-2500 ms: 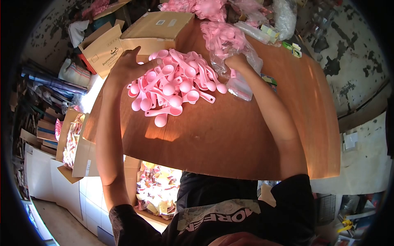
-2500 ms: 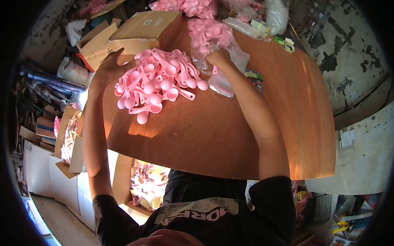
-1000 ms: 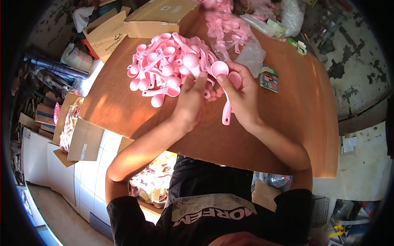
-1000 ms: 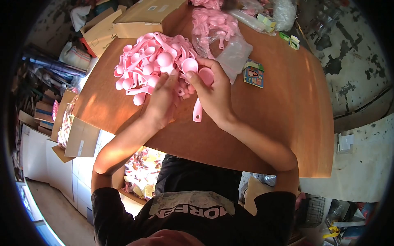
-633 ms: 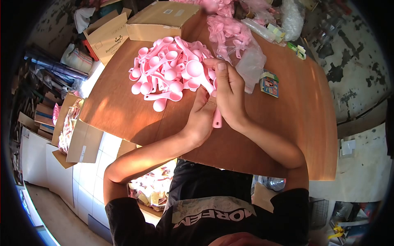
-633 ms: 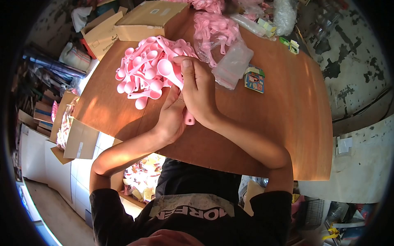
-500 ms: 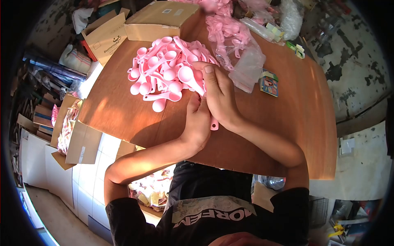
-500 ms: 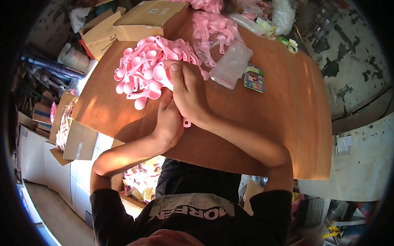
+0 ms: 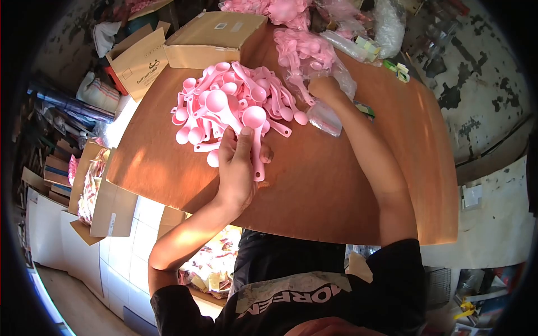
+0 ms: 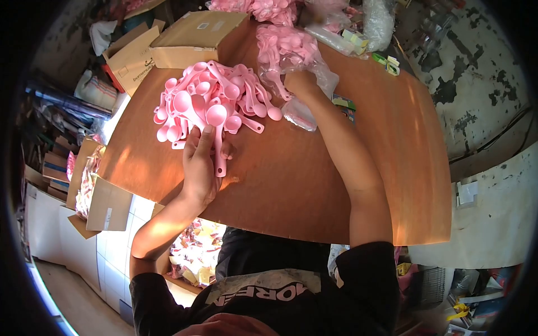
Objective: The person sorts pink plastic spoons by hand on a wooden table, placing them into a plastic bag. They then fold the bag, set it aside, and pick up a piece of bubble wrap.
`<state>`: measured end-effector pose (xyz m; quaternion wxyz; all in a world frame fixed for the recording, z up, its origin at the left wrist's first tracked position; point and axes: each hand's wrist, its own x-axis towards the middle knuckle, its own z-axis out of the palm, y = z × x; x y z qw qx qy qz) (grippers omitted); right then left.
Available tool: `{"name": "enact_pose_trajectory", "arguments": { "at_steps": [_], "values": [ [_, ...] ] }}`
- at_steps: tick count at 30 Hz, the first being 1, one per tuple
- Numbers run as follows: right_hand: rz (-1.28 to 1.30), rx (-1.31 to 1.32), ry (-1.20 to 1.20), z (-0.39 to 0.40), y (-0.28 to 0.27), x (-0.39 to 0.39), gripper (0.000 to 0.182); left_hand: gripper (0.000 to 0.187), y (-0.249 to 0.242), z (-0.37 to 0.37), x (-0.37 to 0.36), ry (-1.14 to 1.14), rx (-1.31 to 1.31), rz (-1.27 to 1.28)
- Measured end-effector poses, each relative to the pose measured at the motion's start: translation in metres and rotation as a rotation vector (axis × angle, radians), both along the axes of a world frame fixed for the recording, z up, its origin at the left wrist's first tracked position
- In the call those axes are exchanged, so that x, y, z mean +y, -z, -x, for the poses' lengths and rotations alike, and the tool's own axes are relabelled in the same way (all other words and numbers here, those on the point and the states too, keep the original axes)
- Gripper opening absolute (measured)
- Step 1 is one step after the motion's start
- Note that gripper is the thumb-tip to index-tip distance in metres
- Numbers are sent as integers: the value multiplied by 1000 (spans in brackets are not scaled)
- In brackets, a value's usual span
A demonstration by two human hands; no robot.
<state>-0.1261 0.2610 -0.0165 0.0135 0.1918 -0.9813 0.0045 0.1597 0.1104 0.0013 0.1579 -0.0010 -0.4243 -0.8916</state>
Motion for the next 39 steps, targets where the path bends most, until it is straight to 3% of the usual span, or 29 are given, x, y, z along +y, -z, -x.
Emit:
{"name": "enact_pose_trajectory", "arguments": {
  "at_steps": [2, 4, 8, 10, 13, 16, 19, 20, 21, 24, 26, 29, 31, 35, 37, 39],
  "values": [
    [233, 252, 23, 5, 11, -3, 40, 16, 3, -3, -3, 3, -34, 64],
    [228, 228, -65, 8, 8, -2, 43, 15, 6, -3, -7, 8, -61, 54],
    [381, 87, 13, 0, 11, -10, 57, 18, 10, 1, -13, 12, 4, 144],
    [334, 182, -114, 1, 23, -9, 51, 19, 7, 2, -12, -6, 4, 195],
    [333, 186, -47, -27, 3, -8, 38, 20, -1, 1, -22, -37, 44, 365],
    [268, 88, -116, -46, -15, 2, 26, 18, -4, 10, -37, -133, 149, 268],
    [322, 314, -295, -70, -15, 22, 15, 18, -9, 8, -75, -254, 35, 576],
    [276, 386, -271, -97, -25, 21, 15, 19, -18, 4, -88, -322, -15, 820],
    [232, 457, -247, -129, -41, 21, 15, 23, -17, 4, -106, -337, -55, 906],
    [266, 370, -276, -182, -71, 21, 17, 29, -18, 6, -150, -438, -128, 1122],
    [498, 421, -426, -199, -77, 8, 17, 30, -19, 17, -162, -499, -165, 1253],
    [569, 467, -453, -144, -71, -39, 19, 32, -17, 60, -175, -550, -56, 1474],
    [535, 425, -360, -98, -56, -75, 23, 38, -6, 93, -185, -520, -192, 1708],
    [472, 242, -183, -66, -49, -114, 29, 44, -18, 119, -177, -473, -361, 1765],
    [465, 225, -196, -60, -46, -117, 30, 50, -27, 124, -175, -243, -647, 1835],
    [427, 176, -223, -71, -52, -110, 29, 53, -29, 120, -171, -283, -667, 1855]
  ]
}}
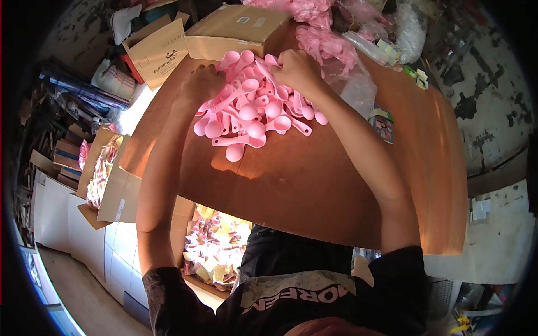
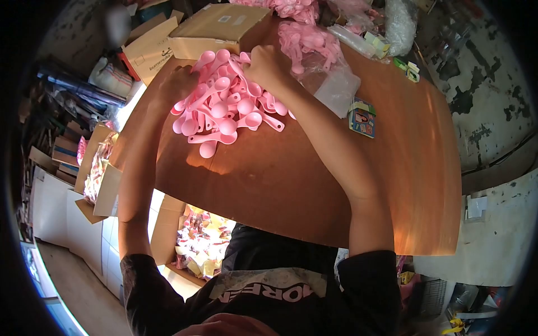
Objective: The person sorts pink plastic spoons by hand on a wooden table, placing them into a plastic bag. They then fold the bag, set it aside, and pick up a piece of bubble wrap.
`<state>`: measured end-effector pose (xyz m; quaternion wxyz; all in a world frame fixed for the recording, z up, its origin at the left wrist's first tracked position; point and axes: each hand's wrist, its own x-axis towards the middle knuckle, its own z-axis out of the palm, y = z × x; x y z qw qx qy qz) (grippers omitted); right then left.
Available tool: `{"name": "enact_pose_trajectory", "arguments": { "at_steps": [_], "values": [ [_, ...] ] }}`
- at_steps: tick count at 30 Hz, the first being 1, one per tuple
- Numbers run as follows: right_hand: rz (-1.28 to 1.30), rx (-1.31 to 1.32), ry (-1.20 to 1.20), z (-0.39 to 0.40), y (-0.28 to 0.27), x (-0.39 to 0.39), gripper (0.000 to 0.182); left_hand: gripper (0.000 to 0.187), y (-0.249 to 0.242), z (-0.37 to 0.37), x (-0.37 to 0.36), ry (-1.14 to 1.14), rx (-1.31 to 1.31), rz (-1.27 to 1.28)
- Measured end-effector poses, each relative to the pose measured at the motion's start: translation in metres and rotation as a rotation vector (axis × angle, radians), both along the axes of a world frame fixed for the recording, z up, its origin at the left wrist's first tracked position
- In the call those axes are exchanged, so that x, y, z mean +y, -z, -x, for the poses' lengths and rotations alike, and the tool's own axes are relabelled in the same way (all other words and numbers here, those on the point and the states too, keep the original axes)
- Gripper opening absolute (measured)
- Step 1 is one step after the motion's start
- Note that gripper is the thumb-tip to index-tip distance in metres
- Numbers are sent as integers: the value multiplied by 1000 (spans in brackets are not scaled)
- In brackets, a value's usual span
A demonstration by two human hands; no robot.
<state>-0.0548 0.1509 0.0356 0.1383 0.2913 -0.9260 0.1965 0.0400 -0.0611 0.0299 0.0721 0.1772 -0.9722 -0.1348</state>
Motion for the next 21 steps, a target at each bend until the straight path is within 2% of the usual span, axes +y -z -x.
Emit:
{"name": "enact_pose_trajectory", "arguments": {
  "at_steps": [1, 3, 5, 7, 8, 10, 11, 13, 15, 17, 19, 20, 21],
  "values": [
    [-4, -5, 3, -12, -2, 9, 29, 55, 2, -1, 1, -25, 10, 33],
    [111, 267, -219, -38, -2, 34, 29, 56, 18, 8, -14, -13, 1, 86],
    [124, 219, -284, -73, -12, 65, 24, 58, 31, 7, -20, -11, -7, 131],
    [-80, 85, -183, -89, -19, 100, 22, 63, 29, 1, -21, -1, 41, 86],
    [-87, 89, -184, -82, -18, 114, 22, 63, 27, 0, -20, -3, 46, 78],
    [-368, 70, -26, -66, -1, 142, 20, 62, 26, -6, -14, -20, 92, 33],
    [-370, 70, -16, -52, 16, 151, 20, 62, 23, -12, -7, -11, 94, 31],
    [-308, 371, -82, -8, 42, 158, 29, 57, 18, -28, 12, 12, 335, 94],
    [-475, -52, 24, 16, 28, 134, 41, 51, 17, -47, 30, 180, 561, 133],
    [-219, -155, -12, 46, 35, 114, 43, 47, 3, -82, 60, 375, 648, 81],
    [-41, 54, 18, 100, 62, 90, 45, 43, 2, -117, 86, 474, 493, -96],
    [-33, 57, 19, 110, 60, 79, 45, 43, 2, -132, 94, 513, 433, -88],
    [30, 30, 125, 117, 59, 67, 52, 44, 5, -143, 100, 526, 349, -107]
  ]
}}
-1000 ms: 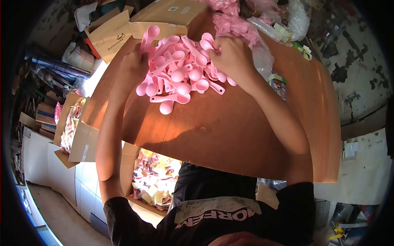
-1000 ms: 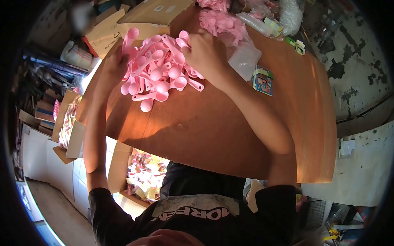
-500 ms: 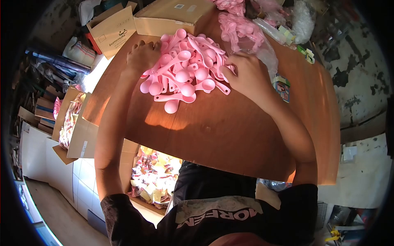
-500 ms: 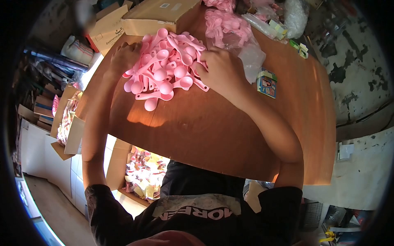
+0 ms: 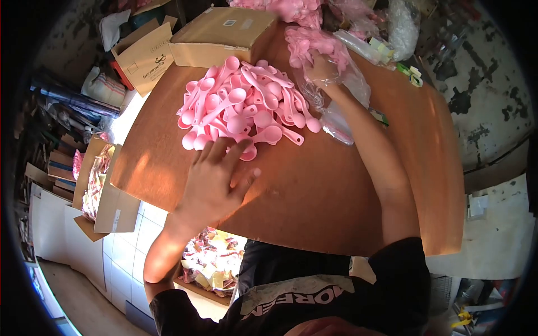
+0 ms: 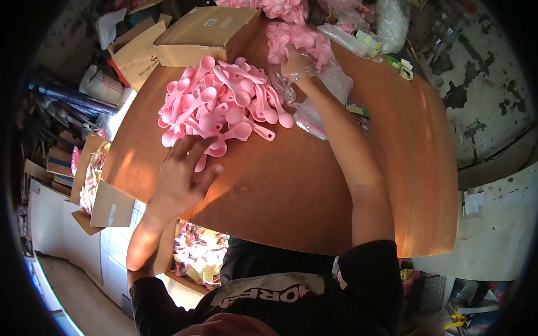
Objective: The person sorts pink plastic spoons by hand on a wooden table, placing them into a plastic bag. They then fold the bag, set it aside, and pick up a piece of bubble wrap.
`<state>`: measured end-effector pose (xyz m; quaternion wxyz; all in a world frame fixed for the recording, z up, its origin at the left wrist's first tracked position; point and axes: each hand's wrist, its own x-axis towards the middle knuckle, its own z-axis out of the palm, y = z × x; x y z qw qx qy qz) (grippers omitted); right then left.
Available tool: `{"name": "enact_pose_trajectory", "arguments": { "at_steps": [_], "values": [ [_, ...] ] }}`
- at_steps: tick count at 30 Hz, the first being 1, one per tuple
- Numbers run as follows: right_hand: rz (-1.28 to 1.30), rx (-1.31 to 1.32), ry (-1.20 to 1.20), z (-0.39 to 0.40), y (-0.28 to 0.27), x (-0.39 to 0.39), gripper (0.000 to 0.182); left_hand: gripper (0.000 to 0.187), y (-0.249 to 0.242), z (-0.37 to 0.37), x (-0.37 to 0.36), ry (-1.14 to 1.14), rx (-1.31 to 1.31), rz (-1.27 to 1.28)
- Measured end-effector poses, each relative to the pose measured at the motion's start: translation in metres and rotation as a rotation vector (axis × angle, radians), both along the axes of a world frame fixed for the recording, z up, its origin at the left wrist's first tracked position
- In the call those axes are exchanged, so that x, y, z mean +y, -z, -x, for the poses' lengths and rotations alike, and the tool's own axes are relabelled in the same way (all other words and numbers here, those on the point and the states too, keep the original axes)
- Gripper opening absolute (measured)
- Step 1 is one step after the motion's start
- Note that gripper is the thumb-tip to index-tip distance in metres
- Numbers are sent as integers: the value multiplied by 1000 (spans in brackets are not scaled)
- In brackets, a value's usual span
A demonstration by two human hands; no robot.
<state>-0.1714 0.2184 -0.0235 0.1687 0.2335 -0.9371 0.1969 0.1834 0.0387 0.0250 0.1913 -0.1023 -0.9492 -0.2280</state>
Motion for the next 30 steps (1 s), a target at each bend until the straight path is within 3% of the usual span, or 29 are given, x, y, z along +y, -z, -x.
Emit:
{"name": "enact_pose_trajectory", "arguments": {
  "at_steps": [1, 5, 7, 16, 20, 22, 30],
  "values": [
    [67, -25, 104, 5, -1, -10, 60, 44, 2, -9, 3, 15, -83, 7],
    [52, -114, 248, 15, -13, -32, 76, 48, 23, -18, 6, 0, -20, -12],
    [-99, -160, 270, 16, -19, -35, 86, 49, 27, -20, 4, -8, -31, -3],
    [-274, -70, 293, 54, 3, -37, 76, 50, 30, -21, 6, -20, -77, 20],
    [-369, -17, 288, 31, -3, -28, 69, 50, 31, -21, 8, -37, -45, 46],
    [-283, -202, 157, 13, -16, -15, 72, 50, 30, -21, 9, -33, -50, 40],
    [-491, -72, 227, -35, -14, 10, 74, 49, 13, -24, 27, -75, -34, 32]
  ]
}}
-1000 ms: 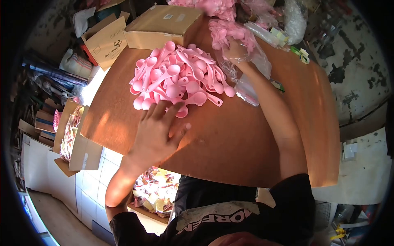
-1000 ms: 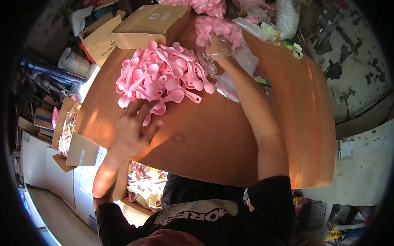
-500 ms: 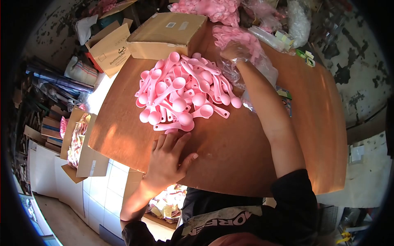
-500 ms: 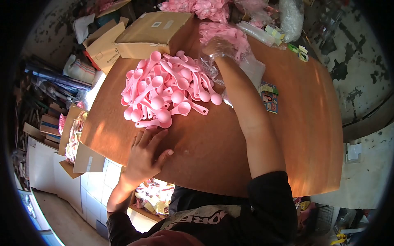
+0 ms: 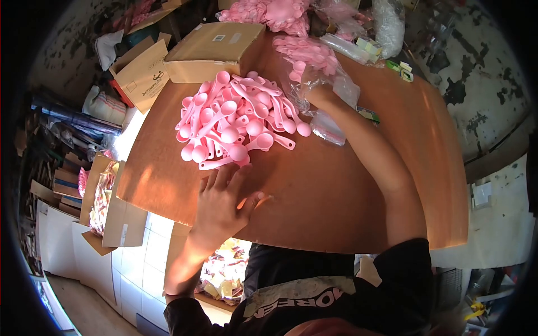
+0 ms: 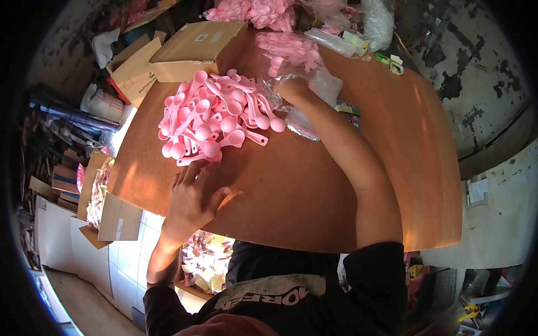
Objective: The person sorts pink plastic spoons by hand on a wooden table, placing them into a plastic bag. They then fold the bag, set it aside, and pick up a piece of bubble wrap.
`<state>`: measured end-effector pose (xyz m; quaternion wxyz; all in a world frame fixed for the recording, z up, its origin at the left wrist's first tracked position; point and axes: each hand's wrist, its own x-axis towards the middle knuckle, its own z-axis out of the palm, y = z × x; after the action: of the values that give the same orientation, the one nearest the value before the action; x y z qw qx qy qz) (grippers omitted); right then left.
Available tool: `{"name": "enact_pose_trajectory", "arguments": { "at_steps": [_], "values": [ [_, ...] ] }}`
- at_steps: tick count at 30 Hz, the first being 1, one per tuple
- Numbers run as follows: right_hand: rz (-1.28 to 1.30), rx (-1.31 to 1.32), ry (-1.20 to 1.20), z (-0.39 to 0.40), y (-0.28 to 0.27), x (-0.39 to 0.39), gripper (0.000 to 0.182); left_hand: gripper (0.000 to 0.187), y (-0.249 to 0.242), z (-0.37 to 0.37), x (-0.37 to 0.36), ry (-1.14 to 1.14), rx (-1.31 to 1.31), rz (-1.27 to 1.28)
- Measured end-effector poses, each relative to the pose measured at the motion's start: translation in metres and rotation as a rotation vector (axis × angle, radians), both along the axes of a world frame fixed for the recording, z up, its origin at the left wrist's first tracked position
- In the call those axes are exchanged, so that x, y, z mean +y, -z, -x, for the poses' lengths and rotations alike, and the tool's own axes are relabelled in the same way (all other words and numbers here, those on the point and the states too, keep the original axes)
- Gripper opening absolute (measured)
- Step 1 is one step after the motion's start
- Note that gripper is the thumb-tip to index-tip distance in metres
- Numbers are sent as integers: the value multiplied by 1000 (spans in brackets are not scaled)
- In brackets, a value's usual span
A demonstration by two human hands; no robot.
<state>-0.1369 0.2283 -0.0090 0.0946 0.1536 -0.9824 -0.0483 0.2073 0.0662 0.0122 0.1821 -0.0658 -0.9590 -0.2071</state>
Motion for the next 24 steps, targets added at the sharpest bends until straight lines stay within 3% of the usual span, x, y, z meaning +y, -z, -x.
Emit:
{"name": "enact_pose_trajectory", "arguments": {
  "at_steps": [2, 4, 7, 9, 10, 12, 14, 15, 16, 18, 20, 23, 24],
  "values": [
    [322, -44, -131, -9, 2, 15, 68, 48, -9, -1, 10, 55, 38, -50],
    [438, -246, 17, -31, -35, 20, 54, 47, -10, -1, 21, 113, 41, -138],
    [641, -292, 66, -47, -50, 44, 48, 47, -13, 6, 39, 222, 37, -277],
    [1208, -797, 98, -56, -57, 66, 39, 47, -17, 12, 49, 276, 30, -328],
    [1206, -791, 100, -63, -58, 77, 39, 48, -20, 15, 54, 309, -34, -455],
    [1545, -1028, 47, -108, -69, 95, 26, 49, -20, 27, 64, 344, -87, -583],
    [1667, -1121, 0, -137, -64, 108, 31, 56, -5, 44, 75, 386, -237, -1124],
    [1678, -1119, -32, -148, -60, 109, 29, 57, -6, 50, 84, 343, -404, -1293],
    [1648, -1138, -43, -159, -57, 109, 29, 57, -9, 57, 95, 338, -403, -1296],
    [1633, -961, -127, -180, -46, 94, 35, 55, -14, 72, 118, 307, -701, -1640],
    [1588, -810, 13, -199, -36, 79, 45, 54, -9, 82, 141, 233, -719, -1719],
    [1592, -716, 86, -198, -33, 78, 38, 51, 7, 94, 151, 179, -677, -1777],
    [1703, -767, 26, -194, -26, 79, 38, 51, 11, 98, 152, 193, -620, -1767]
  ]
}}
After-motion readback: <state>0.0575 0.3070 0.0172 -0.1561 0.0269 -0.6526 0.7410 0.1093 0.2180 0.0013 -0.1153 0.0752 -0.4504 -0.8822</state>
